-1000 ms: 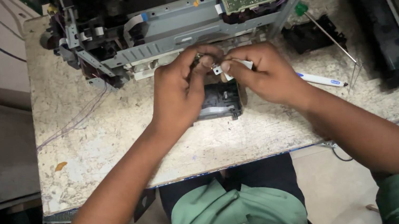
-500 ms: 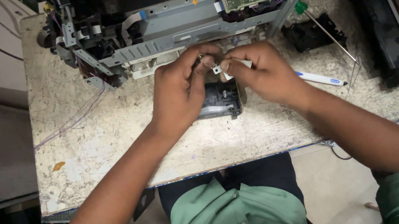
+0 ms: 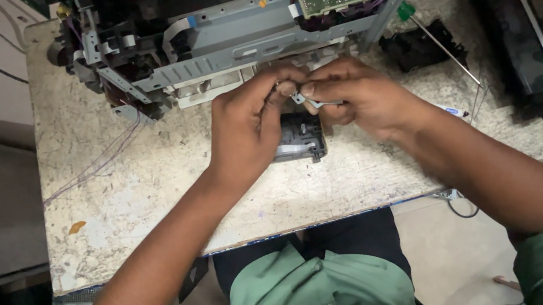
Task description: The person uses a green-handled screwdriver to remove screws from a small black plastic housing containing a circuit board and a cylindrical component. They separate the housing, remove the internal components, and then reassemble the unit by placing the components back into the housing and securing it with screws.
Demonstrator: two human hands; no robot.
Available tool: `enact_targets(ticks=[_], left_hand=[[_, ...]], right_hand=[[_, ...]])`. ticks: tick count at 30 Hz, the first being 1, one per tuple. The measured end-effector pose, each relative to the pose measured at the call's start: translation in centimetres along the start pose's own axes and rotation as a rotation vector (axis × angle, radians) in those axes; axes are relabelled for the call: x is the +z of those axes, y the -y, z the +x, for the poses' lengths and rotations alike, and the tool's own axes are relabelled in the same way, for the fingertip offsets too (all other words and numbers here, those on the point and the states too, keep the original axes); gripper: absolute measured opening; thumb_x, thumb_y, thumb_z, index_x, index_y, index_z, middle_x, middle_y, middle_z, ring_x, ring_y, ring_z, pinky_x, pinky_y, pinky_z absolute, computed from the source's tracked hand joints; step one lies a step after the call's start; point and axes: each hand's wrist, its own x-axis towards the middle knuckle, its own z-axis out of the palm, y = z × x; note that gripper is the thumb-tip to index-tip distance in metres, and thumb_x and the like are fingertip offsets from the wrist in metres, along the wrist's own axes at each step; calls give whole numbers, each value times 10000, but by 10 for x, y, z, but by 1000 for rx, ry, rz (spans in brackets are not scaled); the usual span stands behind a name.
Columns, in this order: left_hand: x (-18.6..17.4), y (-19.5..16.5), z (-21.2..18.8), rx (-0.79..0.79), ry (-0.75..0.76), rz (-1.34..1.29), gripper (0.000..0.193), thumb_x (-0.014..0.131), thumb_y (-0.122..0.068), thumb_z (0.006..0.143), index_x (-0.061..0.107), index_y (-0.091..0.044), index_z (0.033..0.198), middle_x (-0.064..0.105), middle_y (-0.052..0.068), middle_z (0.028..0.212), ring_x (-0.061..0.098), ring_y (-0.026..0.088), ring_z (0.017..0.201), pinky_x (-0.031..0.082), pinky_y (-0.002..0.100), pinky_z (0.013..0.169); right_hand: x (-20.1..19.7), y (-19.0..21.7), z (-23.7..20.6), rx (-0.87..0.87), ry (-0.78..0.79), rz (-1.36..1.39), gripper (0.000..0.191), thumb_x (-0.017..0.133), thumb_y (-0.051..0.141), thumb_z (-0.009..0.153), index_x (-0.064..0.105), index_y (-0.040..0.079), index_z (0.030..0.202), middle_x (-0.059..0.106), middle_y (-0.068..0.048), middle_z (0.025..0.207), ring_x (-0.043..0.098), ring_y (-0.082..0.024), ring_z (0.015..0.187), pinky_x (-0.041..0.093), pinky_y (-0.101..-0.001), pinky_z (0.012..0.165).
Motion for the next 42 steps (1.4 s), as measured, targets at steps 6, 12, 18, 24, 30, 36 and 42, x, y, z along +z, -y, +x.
enact_targets(ticks=[6, 12, 18, 24, 30, 36, 42], left_hand=[[-5, 7, 2, -193, -27, -325, 221, 510, -118, 1130, 629, -5, 1278, 753, 96, 1165, 754, 153, 1059, 664, 278, 914], [-4, 13, 1, -225, -26, -513, 321, 504, -236, 1150, 611, 24, 1307, 729, 91, 1185, 725, 135, 1079, 652, 288, 931], [-3, 12, 0, -258, -29, -401, 323, 517, -251, 1138, 632, 14, 1282, 759, 80, 1138, 700, 87, 944, 592, 233, 803], [-3, 10, 2, -225, -25, -451, 286, 503, -208, 1145, 615, 11, 1291, 736, 83, 1180, 709, 96, 1023, 627, 253, 844], [-2, 8, 4, -305, -53, -481, 252, 494, -152, 1127, 625, 12, 1267, 750, 84, 1139, 706, 101, 925, 609, 247, 773], [-2, 8, 4, -261, -40, -444, 227, 487, -118, 1135, 622, 11, 1265, 734, 78, 1152, 704, 98, 1008, 622, 249, 822], [3, 8, 1, -223, -109, -343, 195, 505, -52, 1126, 641, 32, 1238, 765, 85, 1117, 713, 110, 1034, 592, 256, 911]], right_hand=[[9, -1, -8, -244, 43, -81, 235, 569, 256, 1061, 664, 48, 1004, 475, 58, 697, 359, -52, 563, 278, -258, 501], [27, 5, -14, -458, -75, -376, 239, 518, 243, 1107, 616, 27, 1076, 540, 32, 825, 471, -45, 713, 405, -231, 640], [37, 4, -16, -429, -136, -352, 205, 523, 208, 1098, 593, 19, 1136, 537, 44, 749, 480, -35, 651, 418, -220, 600], [40, 1, -17, -435, -197, -296, 219, 521, 222, 1089, 601, 28, 1152, 478, 60, 731, 409, -7, 626, 343, -207, 560], [39, 6, -19, -538, -257, -497, 187, 538, 172, 1136, 610, 19, 1056, 546, 31, 831, 484, -39, 737, 424, -228, 661], [46, 15, -18, -687, -284, -694, 116, 576, 109, 1107, 623, 9, 1143, 597, -40, 898, 567, -105, 814, 478, -259, 743], [62, 16, -21, -742, -427, -854, 89, 605, 81, 1075, 606, 1, 1114, 689, -163, 895, 710, -218, 723, 533, -328, 643]])
